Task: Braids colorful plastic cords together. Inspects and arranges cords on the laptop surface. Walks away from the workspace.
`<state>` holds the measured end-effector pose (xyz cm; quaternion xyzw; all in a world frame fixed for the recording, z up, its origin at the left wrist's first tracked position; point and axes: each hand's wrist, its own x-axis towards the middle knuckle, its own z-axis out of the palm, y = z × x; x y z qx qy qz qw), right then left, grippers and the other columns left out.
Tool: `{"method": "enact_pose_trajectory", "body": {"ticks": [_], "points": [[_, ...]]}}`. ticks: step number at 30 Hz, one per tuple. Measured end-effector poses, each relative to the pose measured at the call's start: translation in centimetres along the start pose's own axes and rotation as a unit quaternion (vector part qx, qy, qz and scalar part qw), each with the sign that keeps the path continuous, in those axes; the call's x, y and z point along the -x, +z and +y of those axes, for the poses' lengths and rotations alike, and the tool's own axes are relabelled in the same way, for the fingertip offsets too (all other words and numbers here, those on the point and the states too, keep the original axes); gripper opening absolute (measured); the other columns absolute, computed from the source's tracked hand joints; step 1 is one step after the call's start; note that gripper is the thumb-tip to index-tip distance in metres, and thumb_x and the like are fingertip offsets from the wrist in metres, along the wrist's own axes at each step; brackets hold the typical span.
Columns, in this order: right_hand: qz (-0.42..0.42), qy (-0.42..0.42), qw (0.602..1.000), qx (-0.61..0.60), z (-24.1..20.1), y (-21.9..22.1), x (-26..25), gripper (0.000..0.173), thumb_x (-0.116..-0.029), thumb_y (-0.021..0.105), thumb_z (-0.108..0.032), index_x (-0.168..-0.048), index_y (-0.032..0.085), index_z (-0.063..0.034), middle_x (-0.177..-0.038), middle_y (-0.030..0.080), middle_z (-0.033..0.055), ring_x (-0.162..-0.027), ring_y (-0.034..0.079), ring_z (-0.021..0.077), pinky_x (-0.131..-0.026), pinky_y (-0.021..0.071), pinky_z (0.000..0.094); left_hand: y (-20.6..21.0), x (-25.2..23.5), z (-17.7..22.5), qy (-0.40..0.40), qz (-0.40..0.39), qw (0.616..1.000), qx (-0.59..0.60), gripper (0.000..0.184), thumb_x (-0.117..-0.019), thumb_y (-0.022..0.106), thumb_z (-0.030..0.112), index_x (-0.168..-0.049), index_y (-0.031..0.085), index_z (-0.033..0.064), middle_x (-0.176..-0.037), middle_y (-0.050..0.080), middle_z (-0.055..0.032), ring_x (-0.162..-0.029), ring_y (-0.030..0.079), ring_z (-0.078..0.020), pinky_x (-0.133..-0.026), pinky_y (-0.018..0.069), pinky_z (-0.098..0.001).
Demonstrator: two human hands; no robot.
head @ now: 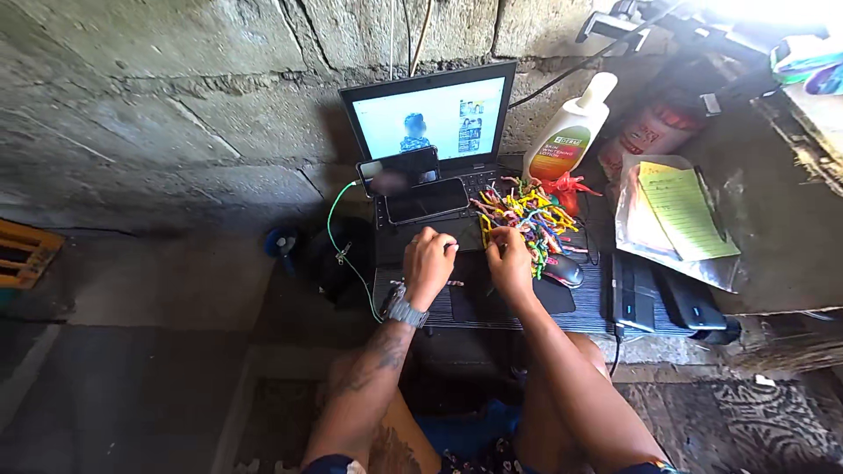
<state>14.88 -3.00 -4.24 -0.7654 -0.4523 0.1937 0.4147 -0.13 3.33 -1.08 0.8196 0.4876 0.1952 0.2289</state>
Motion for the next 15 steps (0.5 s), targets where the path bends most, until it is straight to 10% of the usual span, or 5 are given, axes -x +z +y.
{"method": "enact_pose_trajectory", "body": {"ticks": [10,15], "points": [[0.005,0.017,0.997,-0.070,0.0,-1.0,-0.6,0.024,-0.1013,0.056,-0.008,-0.123,0.062,-0.0003,-0.103,0.067,0.0166,-0.094,0.066,0.0290,-0.085,0.0530,0.0483,2.3,-7.3,2.7,-0.042,-0.137,0.983,-0.119,0.024,-0.1010,0.063,0.023,-0.110,0.071,0.0025,-0.125,0.060,-0.0211,-0.122,0.056,-0.0390,-0.098,0.0477,-0.0550],[-0.030,0.013,0.988,-0.149,0.1,-1.4,-0.8,0.032,-0.1042,0.053,-0.010,-0.134,0.056,0.0007,-0.108,0.066,0.0163,-0.085,0.066,0.0193,-0.079,0.0551,0.0374,-0.9,-3.4,3.8,-0.028,-0.058,0.995,0.079,0.024,-0.1063,0.053,0.017,-0.116,0.064,-0.0019,-0.118,0.063,-0.0203,-0.111,0.062,-0.0336,-0.097,0.0502,-0.0515]]}}
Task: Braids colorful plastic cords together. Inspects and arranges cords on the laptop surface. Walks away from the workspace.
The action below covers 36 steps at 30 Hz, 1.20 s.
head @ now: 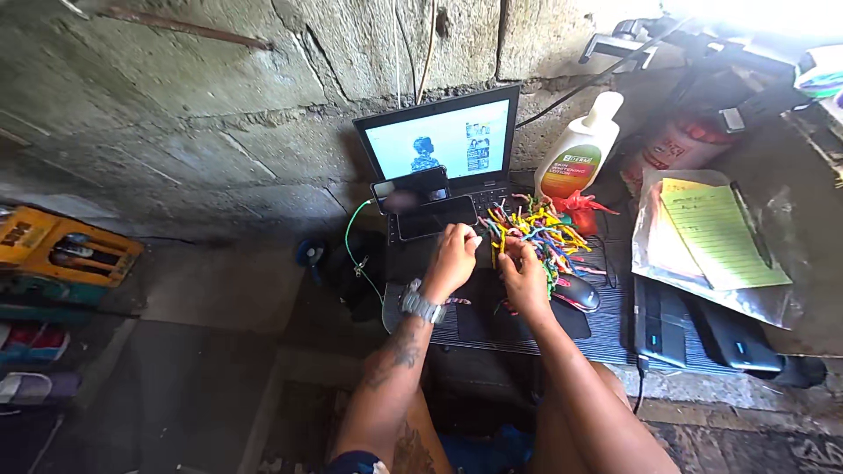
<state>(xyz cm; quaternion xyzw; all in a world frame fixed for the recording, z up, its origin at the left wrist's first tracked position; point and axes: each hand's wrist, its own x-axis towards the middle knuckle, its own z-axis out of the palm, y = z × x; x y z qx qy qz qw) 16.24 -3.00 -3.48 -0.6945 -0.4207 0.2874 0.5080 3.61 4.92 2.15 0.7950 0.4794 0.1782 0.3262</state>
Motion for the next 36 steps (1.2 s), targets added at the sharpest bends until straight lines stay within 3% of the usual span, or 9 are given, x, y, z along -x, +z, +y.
{"method": "enact_pose_trajectory", "body": {"ticks": [2,5,8,14,17,23,27,33,36], "points": [[-0.029,0.009,0.998,-0.049,-0.3,-0.1,0.4,0.036,-0.1066,0.049,-0.011,-0.140,0.054,0.0004,-0.113,0.065,0.0148,-0.080,0.065,0.0126,-0.074,0.0559,0.0290,-0.2,2.3,0.1,-0.026,0.005,0.994,0.102,0.026,-0.1080,0.049,0.018,-0.122,0.059,-0.0018,-0.108,0.068,-0.0154,-0.099,0.066,-0.0240,-0.090,0.0527,-0.0441],[-0.036,0.036,0.975,-0.216,-0.8,0.0,1.0,0.025,-0.1073,0.046,-0.012,-0.122,0.061,0.0011,-0.104,0.066,0.0048,-0.072,0.063,0.0045,-0.064,0.0546,0.0205,0.9,4.4,-1.1,-0.004,0.013,0.981,0.194,0.027,-0.1059,0.049,0.015,-0.119,0.060,-0.0058,-0.098,0.067,-0.0120,-0.088,0.065,-0.0152,-0.084,0.0538,-0.0336],[-0.090,0.026,0.954,-0.284,-0.4,-0.5,1.1,0.020,-0.1064,0.044,-0.011,-0.114,0.060,-0.0023,-0.114,0.067,0.0027,-0.073,0.063,0.0033,-0.060,0.0526,0.0185,2.2,5.6,-2.7,0.014,-0.002,0.959,0.284,0.022,-0.1030,0.055,0.013,-0.113,0.063,-0.0051,-0.094,0.066,-0.0073,-0.080,0.063,-0.0079,-0.075,0.0544,-0.0254],[-0.046,-0.031,0.979,-0.198,-0.4,-0.9,1.7,0.014,-0.1018,0.050,-0.005,-0.107,0.063,-0.0008,-0.091,0.069,-0.0027,-0.075,0.068,0.0035,-0.072,0.0594,0.0208,2.3,5.7,-3.9,0.003,-0.091,0.900,0.426,0.016,-0.0979,0.062,0.006,-0.111,0.066,-0.0031,-0.097,0.067,-0.0017,-0.083,0.062,-0.0027,-0.078,0.0535,-0.0213],[-0.002,-0.042,0.971,-0.237,-0.6,-1.3,1.9,0.014,-0.1024,0.048,-0.003,-0.105,0.062,-0.0037,-0.089,0.071,-0.0036,-0.075,0.069,0.0047,-0.073,0.0602,0.0219,1.5,5.2,-3.8,0.011,-0.082,0.917,0.389,0.020,-0.0984,0.062,0.006,-0.115,0.071,-0.0013,-0.107,0.067,-0.0063,-0.090,0.065,-0.0057,-0.082,0.0558,-0.0222],[0.044,-0.007,0.961,-0.272,-0.9,-1.6,2.4,0.017,-0.1042,0.043,-0.007,-0.107,0.060,-0.0057,-0.103,0.073,0.0005,-0.071,0.067,0.0048,-0.063,0.0569,0.0198,0.4,5.2,-3.7,0.007,0.005,0.916,0.402,0.011,-0.0968,0.066,0.007,-0.104,0.066,-0.0016,-0.085,0.068,-0.0005,-0.071,0.066,-0.0028,-0.068,0.0575,-0.0195],[-0.041,-0.039,0.994,-0.094,-0.2,-1.9,2.6,0.020,-0.1028,0.051,-0.012,-0.110,0.066,-0.0026,-0.082,0.064,-0.0080,-0.065,0.056,-0.0030,-0.061,0.0479,0.0149,-0.2,5.7,-3.5,0.008,0.012,0.864,0.503,0.007,-0.0944,0.063,-0.004,-0.096,0.069,0.0003,-0.083,0.071,0.0036,-0.074,0.069,-0.0024,-0.072,0.0595,-0.0202],[-0.146,-0.120,0.981,-0.048,0.0,-1.8,3.3,0.019,-0.1020,0.055,-0.013,-0.107,0.071,-0.0036,-0.095,0.069,-0.0077,-0.079,0.058,-0.0099,-0.072,0.0483,0.0093,0.5,5.3,-3.9,0.025,0.002,0.889,0.456,0.039,-0.0978,0.062,0.004,-0.135,0.056,-0.0045,-0.086,0.067,0.0000,-0.075,0.067,-0.0056,-0.073,0.0588,-0.0225],[-0.173,-0.113,0.978,-0.019,0.0,-2.2,3.3,0.020,-0.1022,0.056,-0.016,-0.107,0.071,-0.0036,-0.097,0.070,-0.0061,-0.082,0.059,-0.0104,-0.075,0.0486,0.0092,0.7,5.2,-4.1,0.046,0.000,0.905,0.422,0.033,-0.0987,0.062,0.005,-0.131,0.061,-0.0031,-0.088,0.068,0.0007,-0.075,0.065,-0.0025,-0.071,0.0564,-0.0191]]}}
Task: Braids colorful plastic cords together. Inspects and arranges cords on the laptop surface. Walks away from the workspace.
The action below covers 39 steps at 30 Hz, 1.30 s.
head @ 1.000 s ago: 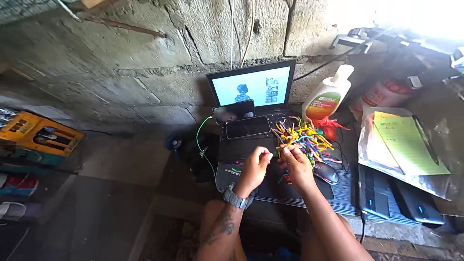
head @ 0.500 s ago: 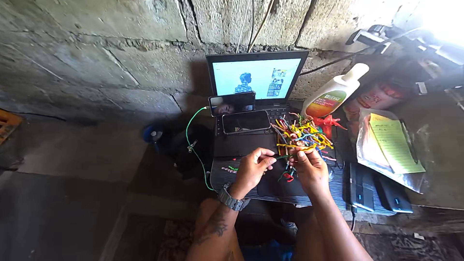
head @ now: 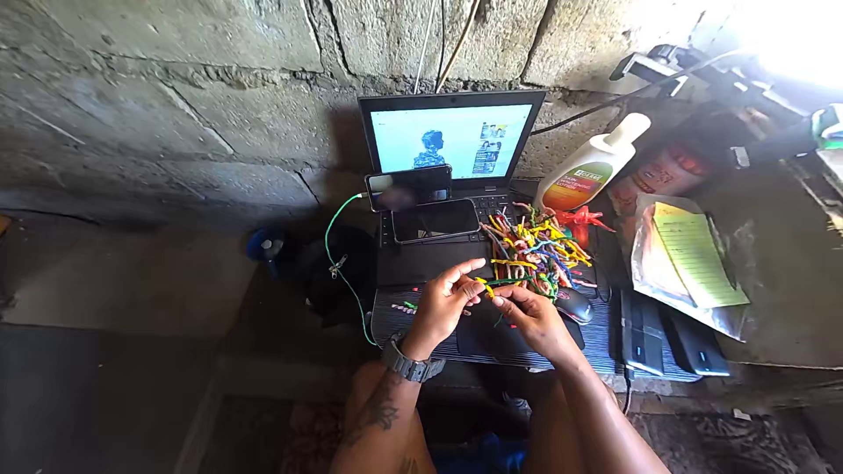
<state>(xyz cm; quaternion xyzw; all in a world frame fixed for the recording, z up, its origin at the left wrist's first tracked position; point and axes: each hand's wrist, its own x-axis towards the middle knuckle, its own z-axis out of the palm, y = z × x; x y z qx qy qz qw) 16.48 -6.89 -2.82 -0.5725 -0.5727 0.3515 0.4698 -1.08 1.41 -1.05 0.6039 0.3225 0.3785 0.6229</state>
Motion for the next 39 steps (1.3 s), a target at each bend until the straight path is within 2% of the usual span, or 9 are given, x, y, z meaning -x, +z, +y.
{"method": "enact_pose_trajectory", "body": {"ticks": [3,7,11,14,18,24,30,36,39], "points": [[-0.032,0.010,0.999,0.019,0.0,-0.2,0.1,0.023,-0.1025,0.056,-0.019,-0.107,0.073,-0.0033,-0.100,0.070,-0.0032,-0.083,0.059,-0.0092,-0.076,0.0481,0.0102,0.3,0.0,-0.4,0.033,0.000,0.999,-0.032,0.023,-0.0987,0.062,0.006,-0.119,0.069,-0.0021,-0.097,0.068,-0.0022,-0.077,0.064,-0.0011,-0.070,0.0557,-0.0166],[-0.066,-0.023,0.996,0.058,-0.1,-0.7,0.4,0.025,-0.1031,0.057,-0.021,-0.108,0.074,-0.0034,-0.103,0.072,0.0023,-0.088,0.062,-0.0057,-0.081,0.0495,0.0125,1.0,-0.3,-1.3,0.093,0.059,0.986,-0.125,0.014,-0.0980,0.064,0.008,-0.102,0.073,-0.0017,-0.091,0.066,-0.0041,-0.077,0.064,-0.0008,-0.071,0.0549,-0.0152],[-0.066,-0.048,0.993,0.088,-0.2,-0.9,0.6,0.026,-0.1030,0.057,-0.022,-0.108,0.074,-0.0026,-0.098,0.071,0.0047,-0.085,0.061,-0.0025,-0.079,0.0490,0.0133,1.1,-0.5,-1.6,0.060,0.041,0.985,-0.158,0.015,-0.0989,0.064,0.011,-0.103,0.073,-0.0009,-0.093,0.069,-0.0055,-0.078,0.065,-0.0020,-0.071,0.0556,-0.0166],[-0.051,-0.033,0.994,0.096,-0.2,-1.1,0.5,0.026,-0.1029,0.057,-0.022,-0.108,0.074,-0.0034,-0.097,0.071,0.0044,-0.083,0.061,-0.0019,-0.078,0.0491,0.0141,0.7,-0.6,-0.9,-0.038,0.009,0.998,-0.047,0.017,-0.0993,0.062,0.008,-0.112,0.069,-0.0008,-0.091,0.069,0.0000,-0.075,0.065,-0.0026,-0.070,0.0568,-0.0198],[-0.042,-0.014,0.993,0.105,0.0,-1.4,0.3,0.026,-0.1031,0.056,-0.023,-0.108,0.074,-0.0045,-0.096,0.071,0.0036,-0.081,0.061,-0.0012,-0.077,0.0491,0.0158,0.0,-0.6,-0.4,-0.079,0.001,0.996,0.050,0.030,-0.0990,0.056,0.001,-0.129,0.061,-0.0030,-0.083,0.066,0.0043,-0.072,0.064,-0.0027,-0.069,0.0558,-0.0185],[-0.076,-0.035,0.991,0.101,0.1,-1.6,0.2,0.025,-0.1024,0.057,-0.021,-0.106,0.074,-0.0034,-0.097,0.072,0.0055,-0.083,0.062,0.0009,-0.078,0.0505,0.0176,-0.1,-0.7,-0.3,-0.119,-0.037,0.989,0.074,0.025,-0.1006,0.055,0.002,-0.123,0.064,-0.0020,-0.083,0.066,0.0038,-0.068,0.062,-0.0032,-0.065,0.0554,-0.0192],[-0.085,-0.046,0.991,0.089,0.1,-1.7,0.4,0.026,-0.1030,0.056,-0.021,-0.106,0.075,-0.0030,-0.100,0.072,0.0053,-0.085,0.062,-0.0003,-0.080,0.0496,0.0158,0.3,-0.6,-0.8,-0.121,-0.032,0.991,0.055,0.007,-0.0999,0.057,0.002,-0.098,0.063,0.0036,-0.076,0.064,0.0056,-0.063,0.061,-0.0018,-0.063,0.0552,-0.0194],[-0.038,-0.161,0.970,0.176,-0.1,-1.4,0.7,0.028,-0.1030,0.057,-0.026,-0.100,0.074,-0.0033,-0.087,0.070,0.0089,-0.080,0.065,0.0122,-0.077,0.0527,0.0236,1.1,-0.2,-1.5,0.013,0.021,0.970,-0.243,0.020,-0.1006,0.062,0.016,-0.100,0.069,-0.0021,-0.088,0.069,-0.0073,-0.074,0.066,-0.0061,-0.070,0.0557,-0.0206],[0.038,-0.218,0.961,0.165,-0.2,-2.3,0.8,0.030,-0.1049,0.055,-0.028,-0.095,0.071,-0.0042,-0.085,0.069,0.0059,-0.084,0.064,0.0086,-0.081,0.0519,0.0212,0.9,0.2,-1.9,0.136,-0.044,0.954,-0.262,0.022,-0.1003,0.061,0.016,-0.095,0.071,-0.0035,-0.086,0.069,-0.0105,-0.075,0.066,-0.0083,-0.072,0.0556,-0.0211]]}}
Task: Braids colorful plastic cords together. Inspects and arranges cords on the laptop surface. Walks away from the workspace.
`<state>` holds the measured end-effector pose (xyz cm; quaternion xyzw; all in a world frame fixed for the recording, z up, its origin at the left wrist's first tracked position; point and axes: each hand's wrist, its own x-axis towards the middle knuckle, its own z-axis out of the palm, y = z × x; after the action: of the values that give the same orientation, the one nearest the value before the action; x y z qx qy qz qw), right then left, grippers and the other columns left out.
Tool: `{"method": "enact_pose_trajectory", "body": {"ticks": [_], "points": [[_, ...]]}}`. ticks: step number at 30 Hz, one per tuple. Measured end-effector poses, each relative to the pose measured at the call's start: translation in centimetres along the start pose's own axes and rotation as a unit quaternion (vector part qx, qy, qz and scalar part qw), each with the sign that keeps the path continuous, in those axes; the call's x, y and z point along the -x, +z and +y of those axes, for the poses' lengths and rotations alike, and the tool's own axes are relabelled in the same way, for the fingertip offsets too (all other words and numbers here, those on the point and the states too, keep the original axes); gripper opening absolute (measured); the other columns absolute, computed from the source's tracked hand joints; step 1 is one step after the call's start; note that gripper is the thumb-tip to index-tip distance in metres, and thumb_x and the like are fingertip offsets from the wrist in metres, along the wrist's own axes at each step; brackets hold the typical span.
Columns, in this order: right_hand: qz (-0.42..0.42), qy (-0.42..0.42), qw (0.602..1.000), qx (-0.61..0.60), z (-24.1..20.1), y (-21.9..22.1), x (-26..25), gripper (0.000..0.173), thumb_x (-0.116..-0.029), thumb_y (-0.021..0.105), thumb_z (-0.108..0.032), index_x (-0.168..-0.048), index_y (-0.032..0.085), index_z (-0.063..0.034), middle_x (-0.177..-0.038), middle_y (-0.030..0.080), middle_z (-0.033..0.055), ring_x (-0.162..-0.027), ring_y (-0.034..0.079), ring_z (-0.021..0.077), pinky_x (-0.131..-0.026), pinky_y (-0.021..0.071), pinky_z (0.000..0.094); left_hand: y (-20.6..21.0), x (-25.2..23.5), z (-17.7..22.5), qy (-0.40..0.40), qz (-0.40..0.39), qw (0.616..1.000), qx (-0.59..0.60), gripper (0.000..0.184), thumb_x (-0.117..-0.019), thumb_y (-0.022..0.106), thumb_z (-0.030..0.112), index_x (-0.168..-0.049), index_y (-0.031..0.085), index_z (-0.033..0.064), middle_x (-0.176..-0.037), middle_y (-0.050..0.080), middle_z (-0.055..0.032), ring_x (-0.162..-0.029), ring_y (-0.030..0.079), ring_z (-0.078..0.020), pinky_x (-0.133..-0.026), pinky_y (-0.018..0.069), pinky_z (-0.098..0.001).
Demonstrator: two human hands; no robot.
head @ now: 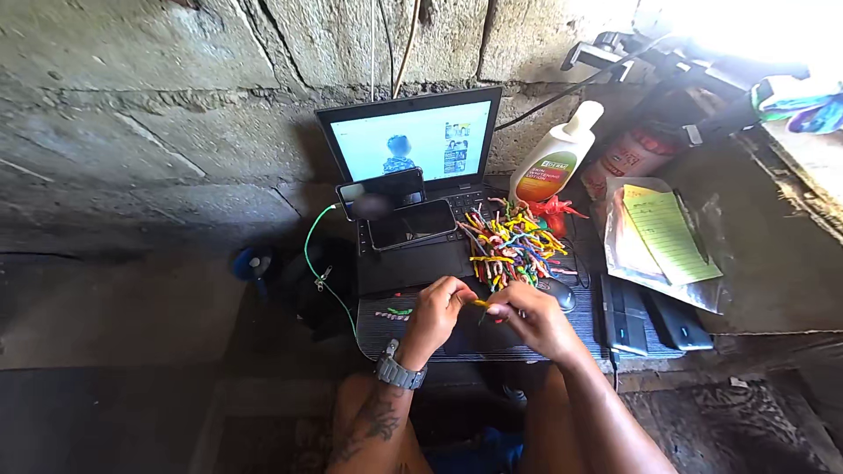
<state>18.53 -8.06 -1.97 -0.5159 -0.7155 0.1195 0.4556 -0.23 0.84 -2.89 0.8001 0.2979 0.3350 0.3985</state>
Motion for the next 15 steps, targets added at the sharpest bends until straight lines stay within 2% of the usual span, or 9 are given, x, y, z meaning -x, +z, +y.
{"method": "enact_pose_trajectory", "body": {"ticks": [2,4,5,7,9,11,12,13,15], "points": [[0.053,0.029,0.997,-0.042,0.6,-0.4,0.0,0.033,-0.1056,0.054,-0.029,-0.094,0.070,-0.0030,-0.087,0.068,0.0019,-0.088,0.061,-0.0004,-0.083,0.0494,0.0156,-0.3,0.1,-0.1,0.073,-0.030,0.995,0.061,0.025,-0.1012,0.060,0.016,-0.091,0.070,-0.0049,-0.083,0.067,-0.0086,-0.075,0.063,-0.0043,-0.073,0.0525,-0.0169],[0.062,0.078,0.993,-0.068,1.1,-0.1,-0.1,0.031,-0.1043,0.055,-0.026,-0.095,0.070,-0.0009,-0.090,0.067,0.0005,-0.087,0.060,-0.0049,-0.082,0.0491,0.0125,-0.3,0.3,-0.1,0.077,-0.027,0.984,0.157,0.025,-0.1023,0.059,0.015,-0.090,0.067,-0.0050,-0.082,0.065,-0.0026,-0.075,0.062,0.0015,-0.073,0.0534,-0.0152],[0.043,0.104,0.992,-0.065,1.0,0.1,-0.2,0.030,-0.1037,0.055,-0.024,-0.096,0.071,-0.0004,-0.091,0.068,0.0017,-0.085,0.060,-0.0035,-0.080,0.0494,0.0141,-0.3,0.4,-0.1,0.061,-0.011,0.979,0.195,0.022,-0.1031,0.057,0.015,-0.090,0.065,-0.0025,-0.082,0.064,0.0021,-0.075,0.061,0.0033,-0.073,0.0540,-0.0160],[-0.032,0.126,0.990,-0.046,0.6,0.7,-0.4,0.030,-0.1035,0.055,-0.025,-0.099,0.072,-0.0003,-0.092,0.069,0.0074,-0.083,0.063,0.0073,-0.079,0.0527,0.0254,-0.1,0.5,-0.2,0.026,0.050,0.976,0.212,0.017,-0.1041,0.053,0.012,-0.093,0.061,0.0026,-0.080,0.061,0.0082,-0.074,0.060,0.0047,-0.072,0.0543,-0.0164],[-0.092,0.082,0.992,-0.020,-0.2,1.5,-0.4,0.034,-0.1048,0.054,-0.028,-0.098,0.070,0.0005,-0.087,0.068,0.0123,-0.078,0.065,0.0187,-0.073,0.0547,0.0352,-0.1,0.2,-0.6,0.015,0.116,0.982,0.151,0.015,-0.1029,0.053,0.009,-0.093,0.060,-0.0006,-0.080,0.061,0.0043,-0.074,0.059,0.0035,-0.072,0.0524,-0.0155],[-0.066,0.001,0.997,0.043,-1.3,2.5,-0.3,0.035,-0.1057,0.053,-0.031,-0.092,0.068,-0.0024,-0.081,0.064,0.0110,-0.076,0.064,0.0209,-0.071,0.0536,0.0322,0.0,-0.1,-0.9,0.023,0.153,0.986,0.063,0.018,-0.1007,0.058,0.010,-0.092,0.063,-0.0049,-0.081,0.062,-0.0040,-0.075,0.059,-0.0009,-0.072,0.0512,-0.0162],[-0.025,-0.036,0.996,0.080,-1.7,2.8,-0.2,0.034,-0.1055,0.054,-0.032,-0.090,0.068,-0.0048,-0.084,0.065,0.0108,-0.079,0.063,0.0207,-0.072,0.0524,0.0299,0.0,-0.2,-0.9,0.029,0.161,0.986,0.023,0.018,-0.0998,0.060,0.011,-0.092,0.064,-0.0053,-0.082,0.063,-0.0067,-0.075,0.060,-0.0027,-0.073,0.0509,-0.0162],[0.016,-0.058,0.993,0.103,-1.9,3.0,-0.2,0.032,-0.1047,0.056,-0.032,-0.089,0.069,-0.0066,-0.095,0.068,0.0125,-0.088,0.065,0.0209,-0.079,0.0524,0.0287,0.1,-0.2,-0.8,0.034,0.163,0.986,-0.005,0.019,-0.0995,0.061,0.012,-0.092,0.064,-0.0050,-0.082,0.063,-0.0080,-0.075,0.060,-0.0037,-0.073,0.0502,-0.0157],[0.057,-0.073,0.990,0.102,-1.9,2.8,-0.2,0.031,-0.1045,0.057,-0.033,-0.088,0.067,-0.0081,-0.127,0.066,0.0157,-0.111,0.061,0.0209,-0.096,0.0470,0.0292,0.2,-0.1,-0.7,0.050,0.152,0.987,-0.025,0.021,-0.1003,0.061,0.015,-0.092,0.065,-0.0045,-0.083,0.063,-0.0087,-0.075,0.059,-0.0039,-0.072,0.0498,-0.0143]]}}
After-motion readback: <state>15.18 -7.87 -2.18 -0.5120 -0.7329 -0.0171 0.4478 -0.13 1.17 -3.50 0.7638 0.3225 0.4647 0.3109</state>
